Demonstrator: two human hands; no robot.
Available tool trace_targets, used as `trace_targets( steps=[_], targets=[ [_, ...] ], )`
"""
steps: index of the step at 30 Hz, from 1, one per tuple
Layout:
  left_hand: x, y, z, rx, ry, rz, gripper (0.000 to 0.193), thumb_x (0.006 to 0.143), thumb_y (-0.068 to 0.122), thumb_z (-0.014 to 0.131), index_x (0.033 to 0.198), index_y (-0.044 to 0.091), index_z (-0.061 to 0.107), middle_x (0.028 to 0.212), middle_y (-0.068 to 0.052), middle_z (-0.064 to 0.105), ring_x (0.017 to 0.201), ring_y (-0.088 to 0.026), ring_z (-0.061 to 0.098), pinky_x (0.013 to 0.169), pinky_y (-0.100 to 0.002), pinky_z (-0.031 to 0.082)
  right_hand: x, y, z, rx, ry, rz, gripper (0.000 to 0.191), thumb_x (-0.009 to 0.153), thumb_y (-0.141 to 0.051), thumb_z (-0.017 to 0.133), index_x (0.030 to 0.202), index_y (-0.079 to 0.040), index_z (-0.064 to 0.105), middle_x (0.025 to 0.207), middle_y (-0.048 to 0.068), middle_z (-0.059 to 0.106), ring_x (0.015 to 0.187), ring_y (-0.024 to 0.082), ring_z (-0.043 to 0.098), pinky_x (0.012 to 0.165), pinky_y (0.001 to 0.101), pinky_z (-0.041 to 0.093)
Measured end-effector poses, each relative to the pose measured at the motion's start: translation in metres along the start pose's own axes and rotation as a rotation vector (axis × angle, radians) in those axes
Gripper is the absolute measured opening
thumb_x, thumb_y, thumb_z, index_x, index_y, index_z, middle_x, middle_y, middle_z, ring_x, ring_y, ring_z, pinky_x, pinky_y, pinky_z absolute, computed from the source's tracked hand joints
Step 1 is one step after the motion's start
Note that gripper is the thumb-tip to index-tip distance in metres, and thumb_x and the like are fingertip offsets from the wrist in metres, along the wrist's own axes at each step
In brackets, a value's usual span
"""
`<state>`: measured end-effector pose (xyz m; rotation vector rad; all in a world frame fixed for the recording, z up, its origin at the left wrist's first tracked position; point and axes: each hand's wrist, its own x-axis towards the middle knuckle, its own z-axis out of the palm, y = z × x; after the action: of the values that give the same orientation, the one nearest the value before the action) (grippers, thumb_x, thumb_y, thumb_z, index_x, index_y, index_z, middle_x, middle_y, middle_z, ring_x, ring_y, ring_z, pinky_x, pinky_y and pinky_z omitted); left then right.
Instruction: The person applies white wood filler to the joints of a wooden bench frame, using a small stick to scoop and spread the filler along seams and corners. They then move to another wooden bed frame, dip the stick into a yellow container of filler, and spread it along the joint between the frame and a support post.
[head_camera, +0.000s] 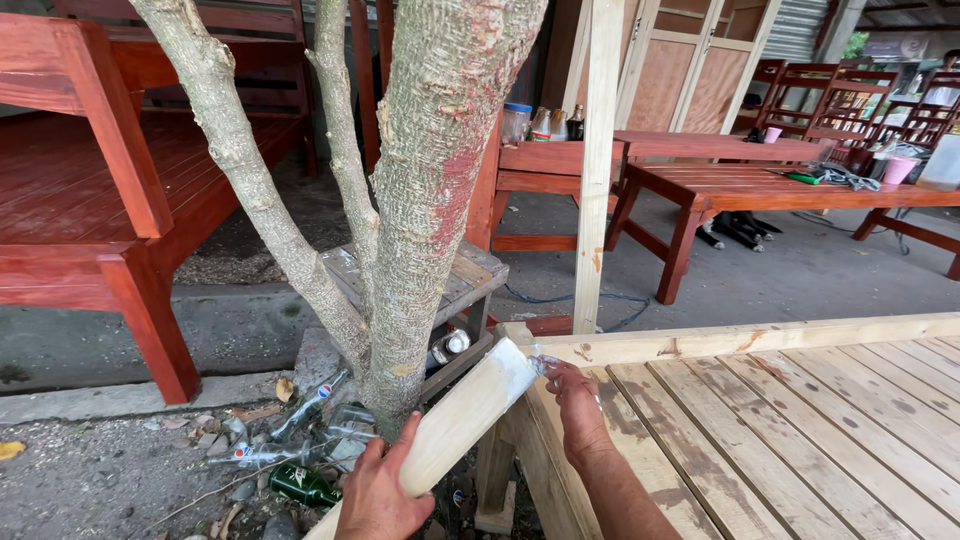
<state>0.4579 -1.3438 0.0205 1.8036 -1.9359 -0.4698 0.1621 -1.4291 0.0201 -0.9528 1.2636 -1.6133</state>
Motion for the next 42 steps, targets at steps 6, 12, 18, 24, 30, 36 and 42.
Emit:
trace_targets(
  steps=[6, 12, 18, 24, 30, 36, 42],
  targets=[
    [0.003, -0.005, 0.010, -0.021, -0.052, -0.005, 0.116, 0.064, 0.027, 0.087, 0.159, 0.045, 0.023, 0.119, -0.013, 0.053, 0.119, -0.034, 0.062, 0.111, -0.044, 0.048, 0.004, 0.006, -0.010, 0.022, -0.023, 0.051, 0.034, 0.089, -0.019, 0.048, 0.111, -0.008, 0.072, 0.107, 0.003, 0.067, 0.104, 0.017, 0.057, 0.097, 0.0361, 0.043],
    [0.006, -0.010, 0.015, -0.091, -0.130, -0.056, 0.114, 0.065, 0.026, 0.083, 0.160, 0.043, 0.022, 0.111, -0.011, 0.056, 0.113, -0.032, 0.067, 0.110, -0.041, 0.052, 0.011, 0.009, -0.019, 0.171, -0.009, 0.116, 0.030, 0.092, -0.019, 0.043, 0.111, -0.011, 0.065, 0.114, 0.005, 0.071, 0.111, 0.021, 0.064, 0.097, 0.0424, 0.042],
    [0.015, -0.021, 0.033, -0.106, -0.115, -0.038, 0.115, 0.062, 0.026, 0.084, 0.159, 0.043, 0.024, 0.111, -0.012, 0.055, 0.113, -0.033, 0.065, 0.108, -0.043, 0.052, 0.030, 0.012, -0.011, -0.062, 0.019, 0.198, 0.038, 0.095, -0.031, 0.054, 0.124, -0.010, 0.069, 0.119, 0.009, 0.068, 0.109, 0.023, 0.061, 0.096, 0.0434, 0.045],
    [0.029, -0.040, 0.055, -0.083, -0.157, -0.051, 0.118, 0.059, 0.030, 0.084, 0.158, 0.047, 0.023, 0.116, -0.010, 0.053, 0.117, -0.032, 0.066, 0.109, -0.042, 0.053, 0.055, 0.028, 0.002, -0.160, 0.018, 0.266, 0.044, 0.098, -0.039, 0.054, 0.125, -0.007, 0.067, 0.118, 0.013, 0.067, 0.107, 0.024, 0.062, 0.092, 0.0429, 0.052],
    [0.044, -0.068, 0.083, -0.116, -0.125, -0.011, 0.121, 0.056, 0.030, 0.087, 0.159, 0.047, 0.024, 0.118, -0.010, 0.052, 0.119, -0.032, 0.063, 0.107, -0.042, 0.053, 0.074, 0.040, 0.006, -0.355, 0.072, 0.252, 0.043, 0.099, -0.038, 0.049, 0.119, -0.006, 0.069, 0.115, 0.017, 0.071, 0.105, 0.029, 0.067, 0.088, 0.0470, 0.054],
    [0.063, -0.093, 0.116, -0.167, -0.201, 0.017, 0.120, 0.059, 0.030, 0.089, 0.159, 0.042, 0.023, 0.115, -0.010, 0.053, 0.119, -0.033, 0.063, 0.112, -0.043, 0.050, 0.069, 0.032, 0.011, -0.457, 0.124, 0.244, 0.043, 0.099, -0.039, 0.052, 0.128, -0.013, 0.069, 0.124, 0.011, 0.070, 0.112, 0.025, 0.064, 0.093, 0.0459, 0.050],
    [0.071, -0.104, 0.130, -0.178, -0.254, 0.017, 0.120, 0.061, 0.029, 0.092, 0.159, 0.041, 0.024, 0.113, -0.010, 0.055, 0.113, -0.031, 0.066, 0.110, -0.042, 0.051, 0.050, 0.012, 0.025, -0.656, 0.198, 0.224, 0.046, 0.099, -0.040, 0.053, 0.131, -0.011, 0.068, 0.130, 0.017, 0.072, 0.118, 0.033, 0.069, 0.096, 0.0493, 0.054]
  ],
)
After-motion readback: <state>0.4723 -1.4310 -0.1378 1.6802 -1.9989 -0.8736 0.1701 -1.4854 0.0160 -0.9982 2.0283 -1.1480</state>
